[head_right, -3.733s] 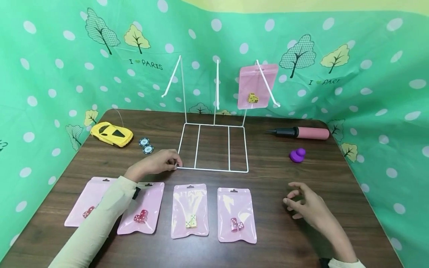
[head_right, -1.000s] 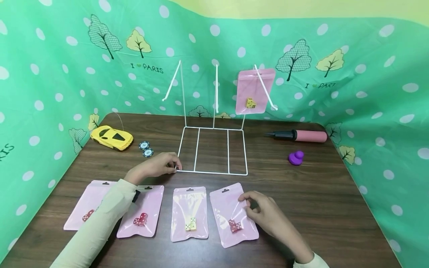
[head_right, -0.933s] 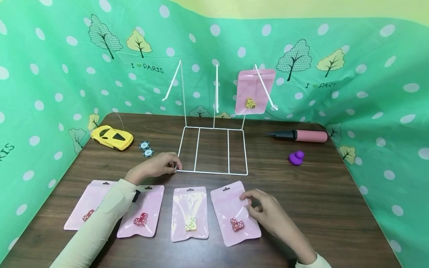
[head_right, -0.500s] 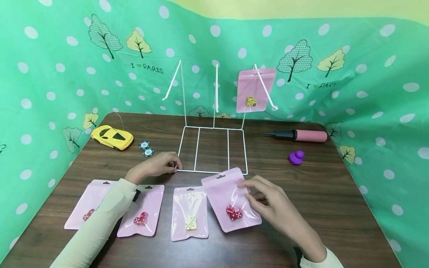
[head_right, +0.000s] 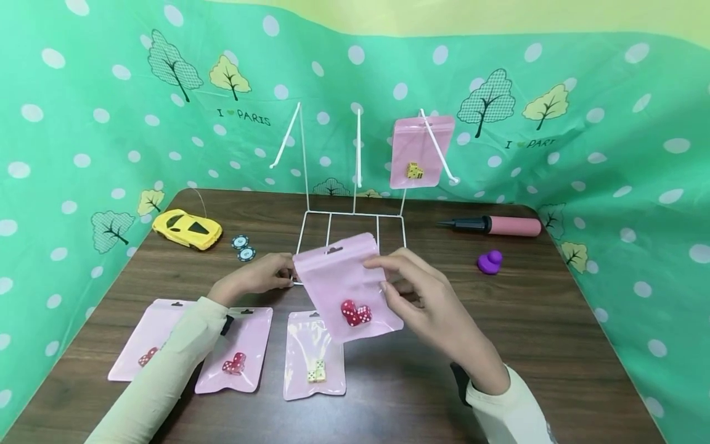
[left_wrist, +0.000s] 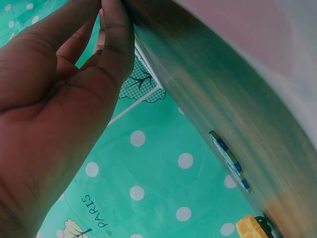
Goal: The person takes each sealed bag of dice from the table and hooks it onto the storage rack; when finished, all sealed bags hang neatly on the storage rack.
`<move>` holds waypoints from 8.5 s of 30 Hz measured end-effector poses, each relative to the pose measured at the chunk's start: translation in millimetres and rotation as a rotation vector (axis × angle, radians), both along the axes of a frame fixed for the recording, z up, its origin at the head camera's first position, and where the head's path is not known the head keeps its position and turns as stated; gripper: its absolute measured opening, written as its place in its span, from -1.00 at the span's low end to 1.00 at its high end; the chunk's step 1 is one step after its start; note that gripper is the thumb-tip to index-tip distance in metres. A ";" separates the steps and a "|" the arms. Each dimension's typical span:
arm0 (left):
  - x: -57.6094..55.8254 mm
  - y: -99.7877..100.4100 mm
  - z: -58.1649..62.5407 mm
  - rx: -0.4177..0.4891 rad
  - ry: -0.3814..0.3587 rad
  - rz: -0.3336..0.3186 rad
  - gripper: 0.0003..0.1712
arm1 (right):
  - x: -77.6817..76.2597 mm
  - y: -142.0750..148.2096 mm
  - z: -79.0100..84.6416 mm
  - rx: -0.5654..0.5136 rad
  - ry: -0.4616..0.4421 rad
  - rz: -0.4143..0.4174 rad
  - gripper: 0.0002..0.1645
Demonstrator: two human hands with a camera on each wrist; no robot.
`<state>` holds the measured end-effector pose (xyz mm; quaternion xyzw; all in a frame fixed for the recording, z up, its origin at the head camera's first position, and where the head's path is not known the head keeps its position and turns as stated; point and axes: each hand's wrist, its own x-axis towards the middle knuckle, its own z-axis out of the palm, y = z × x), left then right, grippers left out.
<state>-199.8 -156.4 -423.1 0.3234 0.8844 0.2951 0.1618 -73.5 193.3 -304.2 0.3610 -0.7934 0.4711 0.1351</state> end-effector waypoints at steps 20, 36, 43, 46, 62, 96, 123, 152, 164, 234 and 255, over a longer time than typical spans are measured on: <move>-2.1 0.1 -4.6 -0.006 -0.010 -0.003 -0.83 | -20.5 -7.3 36.8 -0.207 -0.177 -0.200 -0.50; -2.4 -1.5 -3.5 0.002 -0.026 0.001 -0.83 | -30.6 -10.3 25.2 -0.181 -0.313 -0.266 -0.53; -3.9 -0.5 -4.9 0.003 -0.019 -0.009 -0.84 | -46.1 -14.3 20.1 -0.134 -0.260 -0.345 -0.55; -4.3 -0.1 -4.8 0.002 -0.013 -0.016 -0.84 | -55.8 -14.6 18.2 -0.100 -0.211 -0.395 -0.56; -3.5 -1.2 -4.0 0.001 -0.005 -0.010 -0.84 | -138.3 -26.3 19.8 -0.128 -0.219 -0.411 -0.62; -0.7 5.9 -0.5 -0.005 0.009 -0.012 -0.85 | -180.2 -15.5 21.9 -0.188 -0.281 -0.342 -0.71; 12.1 -4.4 22.3 0.018 -0.002 -0.071 -0.83 | -126.0 74.6 -70.3 0.315 -0.610 -0.134 -0.61; 124.8 -163.1 78.4 0.117 0.208 0.419 -0.73 | -127.4 73.9 -119.2 0.482 -0.710 -0.054 -0.84; 157.3 -202.6 23.0 -0.051 0.125 0.599 -0.67 | -125.7 73.9 -120.3 0.485 -0.690 -0.055 -0.86; 70.4 -48.9 160.6 0.612 0.207 0.208 -0.66 | -114.9 74.0 -121.3 0.445 -0.718 -0.055 -0.95; 0.7 -25.6 128.0 0.519 0.221 0.378 -0.70 | -114.5 74.7 -121.8 0.449 -0.717 -0.064 -0.96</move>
